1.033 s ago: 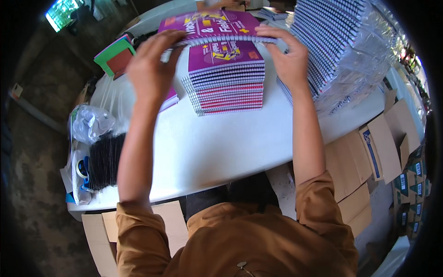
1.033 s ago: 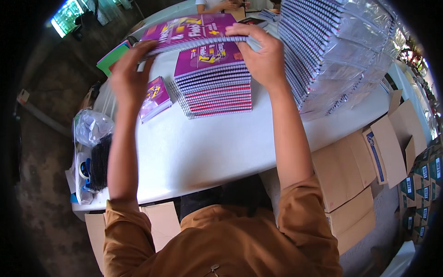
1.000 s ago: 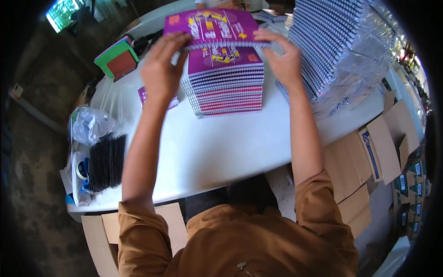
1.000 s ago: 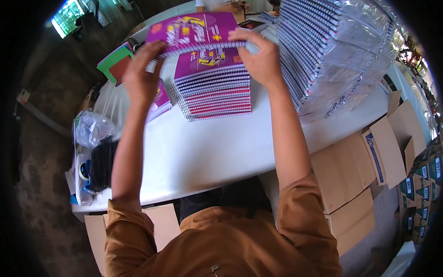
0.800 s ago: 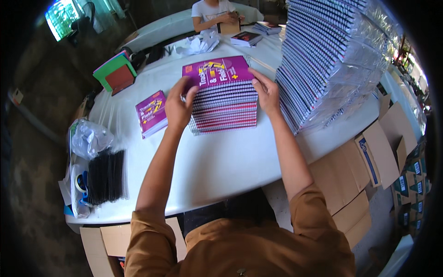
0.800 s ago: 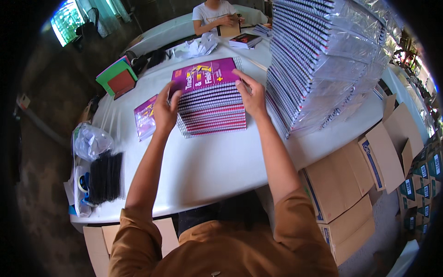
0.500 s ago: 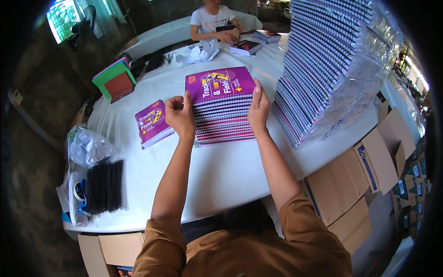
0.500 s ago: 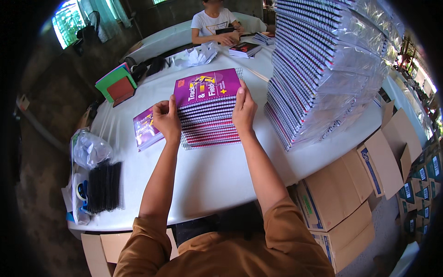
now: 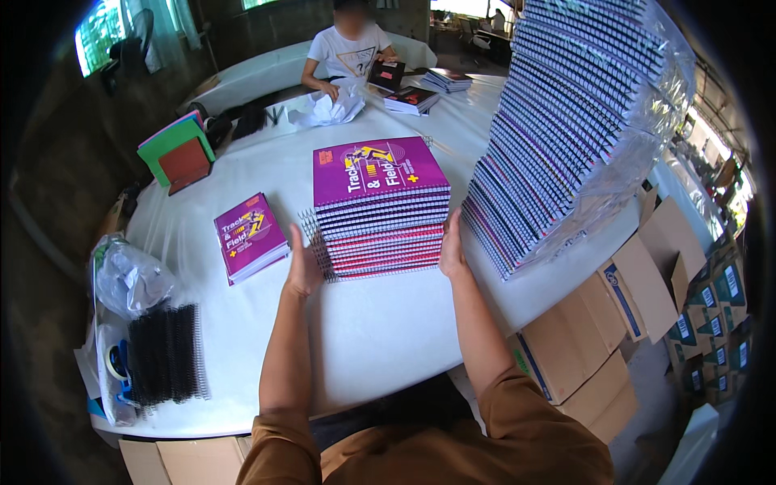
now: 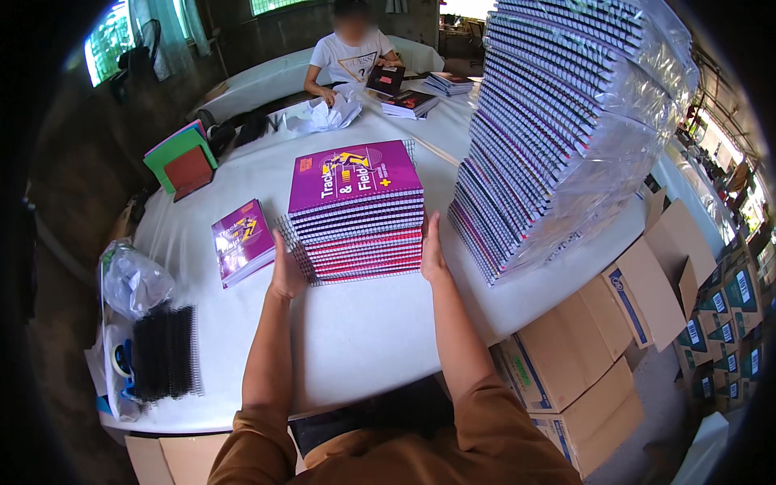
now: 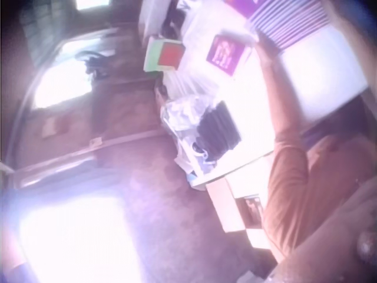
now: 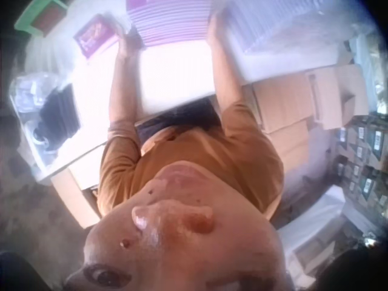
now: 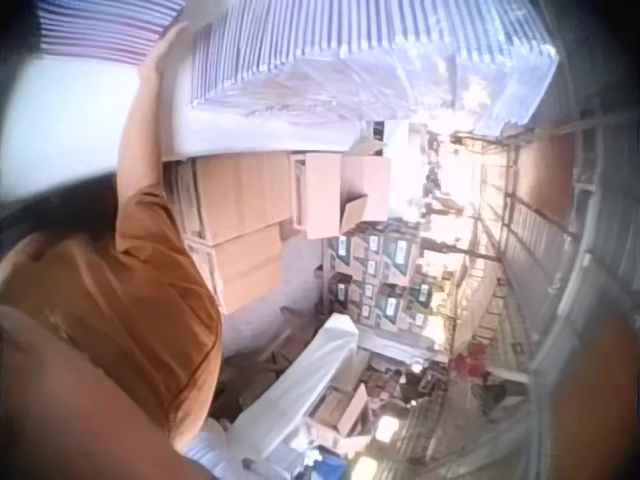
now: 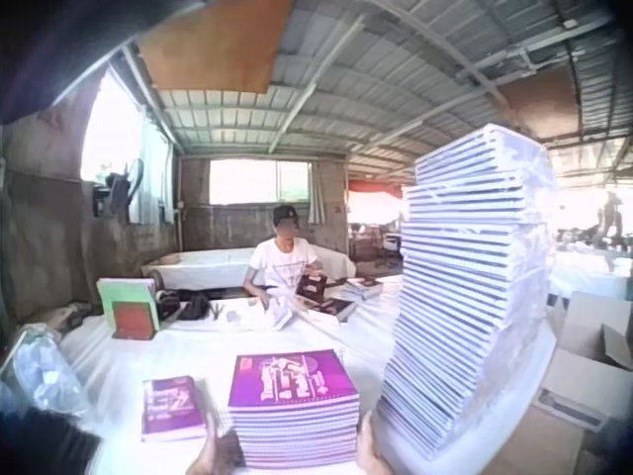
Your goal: The person assembles spiral-bound booklets by hand, inserting metal coils through pre-punched holes in the pages and covers, then stacking them on a table and placing them into cardboard boxes.
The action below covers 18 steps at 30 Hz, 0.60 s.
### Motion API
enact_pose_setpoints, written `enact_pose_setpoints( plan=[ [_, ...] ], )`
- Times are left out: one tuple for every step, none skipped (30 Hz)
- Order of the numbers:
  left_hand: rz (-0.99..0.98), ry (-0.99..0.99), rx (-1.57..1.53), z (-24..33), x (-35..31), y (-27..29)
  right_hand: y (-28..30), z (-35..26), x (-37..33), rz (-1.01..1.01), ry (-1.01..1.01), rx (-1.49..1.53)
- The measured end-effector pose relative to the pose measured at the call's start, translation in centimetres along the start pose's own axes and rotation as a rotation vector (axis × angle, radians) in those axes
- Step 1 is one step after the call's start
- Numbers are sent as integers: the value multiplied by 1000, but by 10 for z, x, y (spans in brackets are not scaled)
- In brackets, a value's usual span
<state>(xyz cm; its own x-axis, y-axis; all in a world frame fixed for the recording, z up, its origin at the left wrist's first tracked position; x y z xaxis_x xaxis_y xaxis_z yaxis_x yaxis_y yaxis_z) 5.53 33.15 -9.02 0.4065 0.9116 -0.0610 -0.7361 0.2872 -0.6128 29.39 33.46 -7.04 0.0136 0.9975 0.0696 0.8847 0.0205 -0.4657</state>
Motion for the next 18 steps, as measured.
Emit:
enact_pose_setpoints(
  plan=[
    [18, -42, 116, 5, -5, -18, 0, 3, -2, -10, -20, 23],
    [31, -71, 134, 3, 0, -16, 1, 5, -4, -22, -41, 45],
    [16, -54, 82, 1, 2, -17, 7, 2, -3, 49, 11, 7],
    [2, -40, 35, 2, 1, -19, 7, 0, -4, 46, 10, 6],
    [3, -43, 34, 2, -2, -20, 3, 3, -4, 2, -34, 50],
    [-1, -45, 59, 0, -5, -22, -1, 6, -6, -41, -78, 95],
    [-7, -49, 84, 0, -8, -27, -3, 3, -8, -66, -54, 97],
    [-9, -53, 81, 0, -10, -31, -2, 2, -10, -68, -52, 92],
    [-17, -45, 61, -1, -11, -35, 2, 3, -14, -58, -75, 89],
    [-19, -36, 43, -3, -16, -36, 0, 4, -19, -50, -103, 91],
    [-46, -37, 41, -4, -18, -37, -1, 0, -24, -30, -78, 105],
    [-44, -40, 39, -6, -23, -37, -3, -3, -32, -33, -80, 103],
    [-38, -22, 36, -11, -30, -38, -4, -7, -42, -6, -71, 75],
    [-33, -3, 33, -15, -37, -40, -4, -11, -51, 20, -63, 47],
    [-41, -20, 50, -15, -43, -43, 0, -7, -58, 70, -99, 62],
    [-35, -19, 48, -17, -50, -46, 0, -8, -68, 69, -106, 62],
    [-30, 0, 44, -19, -58, -49, -1, -10, -78, 51, -87, 61],
    [-25, 18, 40, -21, -64, -51, -1, -10, -86, 33, -69, 61]
  ],
)
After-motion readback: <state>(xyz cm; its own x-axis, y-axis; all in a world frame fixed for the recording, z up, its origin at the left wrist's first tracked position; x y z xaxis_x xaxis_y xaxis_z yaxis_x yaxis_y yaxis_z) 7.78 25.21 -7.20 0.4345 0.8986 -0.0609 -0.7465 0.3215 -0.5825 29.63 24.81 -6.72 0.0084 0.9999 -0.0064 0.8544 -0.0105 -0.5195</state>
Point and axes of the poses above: each hand's wrist, its own x-axis towards the middle knuckle, its own y-axis out of the back of the hand, z = x × y, the point moved 10 cm from there along x, towards the middle knuckle, and after that the axes turned 1 degree about -z, right-handed, at the moved point
